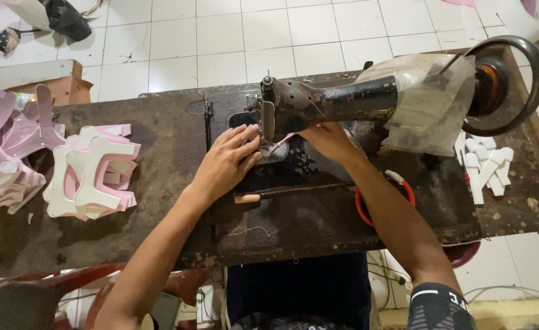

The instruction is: The person sits at a treadle sewing machine and stitches pink and white shoe upper components, guiding each piece under the needle with both hands. They trim threads with red-handled scissors and place finished pieces onto a growing stack of completed components on the table.

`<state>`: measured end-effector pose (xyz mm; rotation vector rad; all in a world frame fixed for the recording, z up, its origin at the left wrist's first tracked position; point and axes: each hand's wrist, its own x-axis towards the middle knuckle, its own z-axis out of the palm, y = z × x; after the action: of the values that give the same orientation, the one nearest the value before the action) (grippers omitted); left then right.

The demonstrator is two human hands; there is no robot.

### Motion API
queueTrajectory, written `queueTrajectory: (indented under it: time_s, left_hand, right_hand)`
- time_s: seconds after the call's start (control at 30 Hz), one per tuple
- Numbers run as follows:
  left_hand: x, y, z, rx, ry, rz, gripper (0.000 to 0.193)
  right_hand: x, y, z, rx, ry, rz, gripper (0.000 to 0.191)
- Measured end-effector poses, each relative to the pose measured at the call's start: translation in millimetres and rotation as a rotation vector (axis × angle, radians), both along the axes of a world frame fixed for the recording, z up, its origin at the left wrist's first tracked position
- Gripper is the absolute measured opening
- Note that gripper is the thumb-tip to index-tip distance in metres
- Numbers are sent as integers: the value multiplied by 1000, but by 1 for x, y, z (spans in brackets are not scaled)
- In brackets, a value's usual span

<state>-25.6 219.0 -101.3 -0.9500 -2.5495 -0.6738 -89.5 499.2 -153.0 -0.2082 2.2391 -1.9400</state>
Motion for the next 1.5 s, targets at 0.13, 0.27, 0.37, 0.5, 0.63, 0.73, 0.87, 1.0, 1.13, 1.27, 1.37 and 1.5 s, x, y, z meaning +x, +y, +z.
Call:
queueTrajectory:
  time_s: [0.13,0.27,0.37,0.5,0.63,0.73,0.87,1.0,1.13,1.27,1.37,1.5]
  left_hand:
    - [9,4,1,30,29,39,35]
    - [18,8,8,23,62,91,38]
    - [30,10,10,-19,104,162,39]
    - [48,14,9,-67,105,226,40]
    - [62,23,7,32,69,227,38]
    - [64,26,7,5,59,231,29]
    - [55,26,9,45,-107,163,17]
    - [38,23,18,77,54,147,24]
    - [39,33,20,196,-86,156,29]
    - [45,44,14,228,-61,211,38]
    - [45,47,9,217,-49,247,45]
    - [39,45,6,223,-45,229,46]
  right_hand:
    - [-2,-1,-9,-20,-9,12,18]
    - [-3,0,-11,-56,61,25,17]
    - [-1,1,-5,34,27,23,17]
    - [0,1,2,266,-169,-19,17]
    - [0,-3,-1,-5,72,42,17]
    - [-1,-5,-5,-171,36,56,19]
    - [-3,-4,-9,-32,24,28,17]
    - [-3,-3,-10,-188,106,97,19]
    - [-2,-5,-8,-78,92,71,14]
    - [-2,-7,-4,-145,179,117,19]
    - [-2,-6,-2,-100,119,98,19]
    - [-3,-3,-8,90,-55,26,17]
